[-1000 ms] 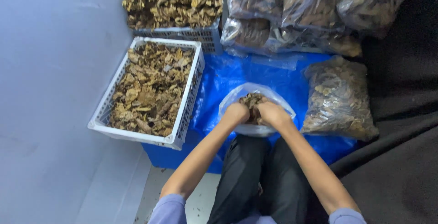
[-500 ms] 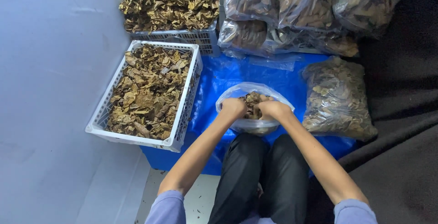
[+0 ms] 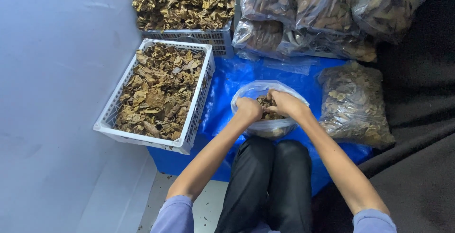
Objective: Packing dried leaves from a white plastic crate into a clear plastic bag.
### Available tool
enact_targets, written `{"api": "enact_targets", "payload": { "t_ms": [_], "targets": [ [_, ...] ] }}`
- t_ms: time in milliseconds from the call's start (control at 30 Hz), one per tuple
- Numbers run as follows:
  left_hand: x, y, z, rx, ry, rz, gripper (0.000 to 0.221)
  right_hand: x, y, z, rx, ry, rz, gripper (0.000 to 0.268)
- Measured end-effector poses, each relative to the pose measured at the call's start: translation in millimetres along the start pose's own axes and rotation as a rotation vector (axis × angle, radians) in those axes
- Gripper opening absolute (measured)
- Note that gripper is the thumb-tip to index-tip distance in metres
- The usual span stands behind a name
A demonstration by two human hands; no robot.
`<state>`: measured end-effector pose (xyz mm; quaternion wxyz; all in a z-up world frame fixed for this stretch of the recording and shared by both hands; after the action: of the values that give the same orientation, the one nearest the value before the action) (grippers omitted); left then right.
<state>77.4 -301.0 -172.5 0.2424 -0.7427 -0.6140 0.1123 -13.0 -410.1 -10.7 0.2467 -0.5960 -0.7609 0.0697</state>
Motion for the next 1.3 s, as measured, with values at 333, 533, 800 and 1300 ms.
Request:
{"api": "enact_targets", "payload": {
  "t_ms": [333, 533, 800, 1300],
  "targets": [
    [-1, -94, -42, -0.281, -0.382, 0.342, 0.023, -7, 27, 42, -0.004, -0.066, 0.014, 0.056],
    [8, -94, -39, -0.279, -0.375, 0.314, 0.026, -5, 20, 45, -0.022, -0.096, -0.001, 0.061],
    [13, -95, -24, -0.330, -0.449, 0.340, 0.031, -1, -5, 49, -0.103, -0.003, 0.008, 0.056],
    [3, -105, -18, -0.388, -0.499, 0.369, 0.043, -24, 38, 75, -0.177, -0.217, 0.002, 0.062]
  ]
}}
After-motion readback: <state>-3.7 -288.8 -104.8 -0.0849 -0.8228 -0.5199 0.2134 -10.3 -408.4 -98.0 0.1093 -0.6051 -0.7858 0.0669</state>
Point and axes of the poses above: each hand's wrist, its own y-axis towards the middle knuckle, its own z-axis out of the palm, x = y × z, the point moved 4 cm from there along y, towards the middle knuckle, and after that the axes turned 4 degrees about x, right-handed, at the moved point
